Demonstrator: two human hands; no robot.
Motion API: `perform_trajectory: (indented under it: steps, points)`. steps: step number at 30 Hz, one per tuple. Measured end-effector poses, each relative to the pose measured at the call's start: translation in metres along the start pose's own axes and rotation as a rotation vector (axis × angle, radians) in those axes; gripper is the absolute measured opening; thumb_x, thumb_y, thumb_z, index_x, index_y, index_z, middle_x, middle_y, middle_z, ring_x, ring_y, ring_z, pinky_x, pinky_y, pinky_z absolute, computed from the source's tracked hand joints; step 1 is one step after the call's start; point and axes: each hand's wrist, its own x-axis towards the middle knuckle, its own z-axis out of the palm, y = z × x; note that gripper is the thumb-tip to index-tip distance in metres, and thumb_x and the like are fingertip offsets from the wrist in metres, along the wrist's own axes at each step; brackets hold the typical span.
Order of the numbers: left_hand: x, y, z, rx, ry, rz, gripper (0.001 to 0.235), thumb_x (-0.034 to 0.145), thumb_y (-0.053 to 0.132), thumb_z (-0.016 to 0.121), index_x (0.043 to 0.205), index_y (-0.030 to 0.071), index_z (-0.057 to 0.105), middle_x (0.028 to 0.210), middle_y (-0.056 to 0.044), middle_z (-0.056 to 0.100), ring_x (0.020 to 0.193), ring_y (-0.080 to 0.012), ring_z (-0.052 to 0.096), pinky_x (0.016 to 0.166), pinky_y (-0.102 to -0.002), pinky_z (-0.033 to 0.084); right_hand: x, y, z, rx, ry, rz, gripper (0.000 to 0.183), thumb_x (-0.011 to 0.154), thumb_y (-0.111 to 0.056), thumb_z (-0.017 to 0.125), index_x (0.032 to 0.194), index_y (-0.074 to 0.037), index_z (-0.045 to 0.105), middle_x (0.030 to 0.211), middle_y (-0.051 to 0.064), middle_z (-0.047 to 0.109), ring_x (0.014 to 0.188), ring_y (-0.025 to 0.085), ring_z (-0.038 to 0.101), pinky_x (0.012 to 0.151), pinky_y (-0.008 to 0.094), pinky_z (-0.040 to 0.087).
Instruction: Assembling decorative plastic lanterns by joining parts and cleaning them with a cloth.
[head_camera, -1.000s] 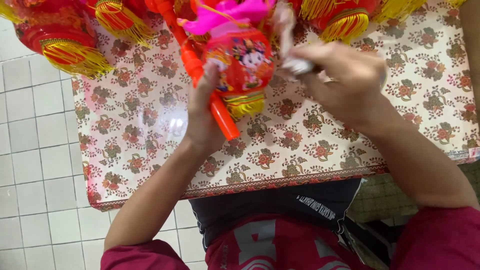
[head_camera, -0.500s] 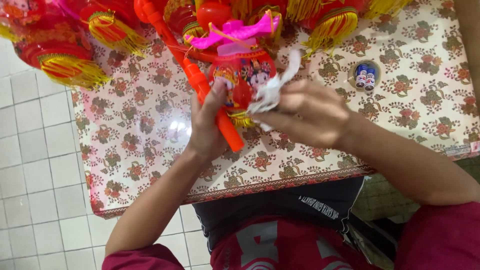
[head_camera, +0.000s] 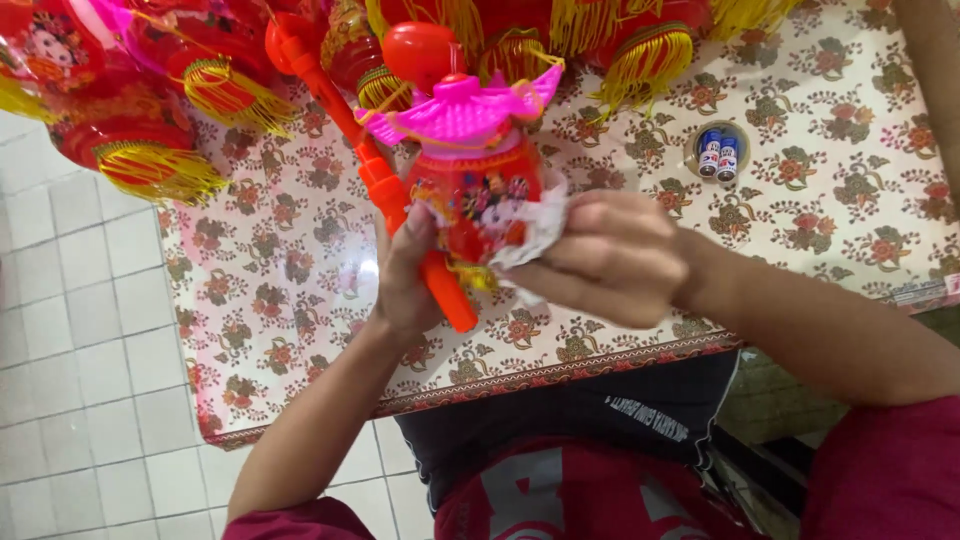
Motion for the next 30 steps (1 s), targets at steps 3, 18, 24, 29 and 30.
perform_trajectory:
  steps: [3,18,24,29,30]
  points:
    - [-0.003,-0.008,-0.011,-0.272,-0.161,-0.119,0.055,0.105,0.038,0.069,0.142,0.000,0.053,0.134,-0.017,0.064,0.127,-0.0353,0.062,0.111,-0.053,0.054,0.004,-0.006,-0.019,0.678,-0.879,1.519,0.021,0.091,-0.035,0.068,0.101,-0.022,0.081,0.085,-0.003,0.083,0.062,0.004,0.075,0.043,0.017,0.061]
    - [0.002,-0.028,-0.032,-0.392,-0.171,-0.153,0.072,0.094,0.061,0.056,0.140,0.006,0.056,0.123,-0.018,0.071,0.103,-0.0333,0.073,0.095,-0.060,0.059,-0.036,-0.022,0.007,0.122,0.206,0.414,0.014,0.092,-0.010,0.071,0.104,-0.011,0.079,0.087,0.010,0.065,0.059,0.020,0.056,0.055,0.035,0.057]
    - [-0.007,-0.022,-0.012,-0.336,-0.195,-0.199,0.065,0.095,0.060,0.062,0.136,0.010,0.061,0.120,-0.015,0.074,0.106,-0.0261,0.073,0.095,-0.050,0.060,-0.037,-0.010,-0.003,0.283,-0.097,0.553,0.018,0.083,-0.008,0.068,0.097,0.001,0.073,0.071,0.021,0.060,0.051,0.034,0.057,0.049,0.046,0.052]
    - [0.008,-0.021,-0.038,-0.363,-0.219,-0.214,0.080,0.092,0.068,0.052,0.142,0.006,0.055,0.129,-0.023,0.068,0.109,-0.0361,0.072,0.097,-0.059,0.058,-0.040,-0.043,0.043,0.176,0.326,0.231,0.022,0.081,0.006,0.077,0.096,-0.009,0.081,0.062,0.003,0.048,0.047,0.016,0.048,0.043,0.026,0.049]
    - [0.008,-0.021,-0.041,-0.362,-0.216,-0.213,0.080,0.092,0.068,0.052,0.142,0.006,0.055,0.129,-0.023,0.068,0.109,-0.0361,0.072,0.097,-0.059,0.058,-0.047,-0.042,0.043,0.179,0.327,0.231,0.022,0.081,0.006,0.077,0.096,-0.009,0.081,0.062,0.003,0.048,0.047,0.016,0.048,0.043,0.026,0.049]
